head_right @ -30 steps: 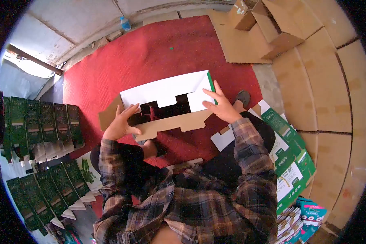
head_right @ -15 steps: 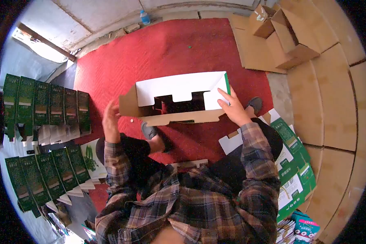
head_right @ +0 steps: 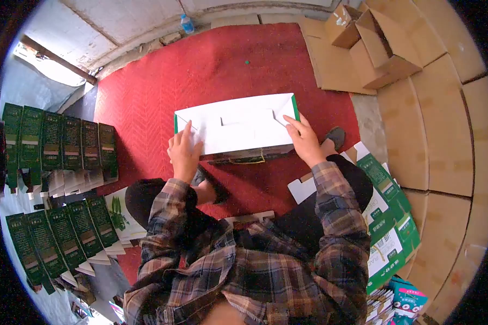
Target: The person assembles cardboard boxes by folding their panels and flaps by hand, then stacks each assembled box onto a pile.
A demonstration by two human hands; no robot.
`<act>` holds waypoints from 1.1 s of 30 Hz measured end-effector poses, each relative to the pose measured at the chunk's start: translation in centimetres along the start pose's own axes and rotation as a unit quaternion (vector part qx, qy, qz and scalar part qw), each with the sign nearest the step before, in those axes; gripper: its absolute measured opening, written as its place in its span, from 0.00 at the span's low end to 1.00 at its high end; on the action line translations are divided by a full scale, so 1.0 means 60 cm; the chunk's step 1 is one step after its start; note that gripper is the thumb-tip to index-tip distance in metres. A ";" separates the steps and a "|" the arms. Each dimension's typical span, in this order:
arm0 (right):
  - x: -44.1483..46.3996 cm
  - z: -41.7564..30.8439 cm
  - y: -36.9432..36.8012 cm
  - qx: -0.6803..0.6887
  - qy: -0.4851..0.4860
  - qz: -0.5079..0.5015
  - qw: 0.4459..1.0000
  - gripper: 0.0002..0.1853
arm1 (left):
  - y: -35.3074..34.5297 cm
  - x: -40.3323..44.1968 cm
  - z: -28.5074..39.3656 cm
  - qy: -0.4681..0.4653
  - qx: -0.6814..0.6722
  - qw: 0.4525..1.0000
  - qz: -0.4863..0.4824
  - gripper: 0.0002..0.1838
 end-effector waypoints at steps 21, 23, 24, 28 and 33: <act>-0.022 -0.067 -0.032 -0.321 0.090 -0.006 0.943 0.30 | -0.036 -0.015 0.027 -0.172 0.181 0.961 -0.117 0.25; -0.019 -0.068 -0.033 -0.323 0.095 -0.009 0.942 0.29 | -0.036 -0.015 0.026 -0.175 0.185 0.961 -0.111 0.24; -0.019 -0.069 -0.033 -0.324 0.096 -0.009 0.941 0.28 | -0.035 -0.015 0.027 -0.174 0.185 0.961 -0.110 0.24; -0.021 -0.067 -0.034 -0.334 0.071 -0.026 0.940 0.30 | -0.034 -0.018 0.030 -0.170 0.173 0.964 -0.111 0.25; -0.024 -0.066 -0.035 -0.342 0.083 -0.025 0.936 0.30 | -0.033 -0.021 0.029 -0.168 0.169 0.965 -0.110 0.25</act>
Point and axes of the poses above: each hand's wrist, its own x-axis towards the middle knuckle, its own y-axis out of the back of the hand, z = x × y, the point moved 6 cm from there along x, towards the middle knuckle, and after that the axes turned 9 degrees about -x, right-handed, at the moved point
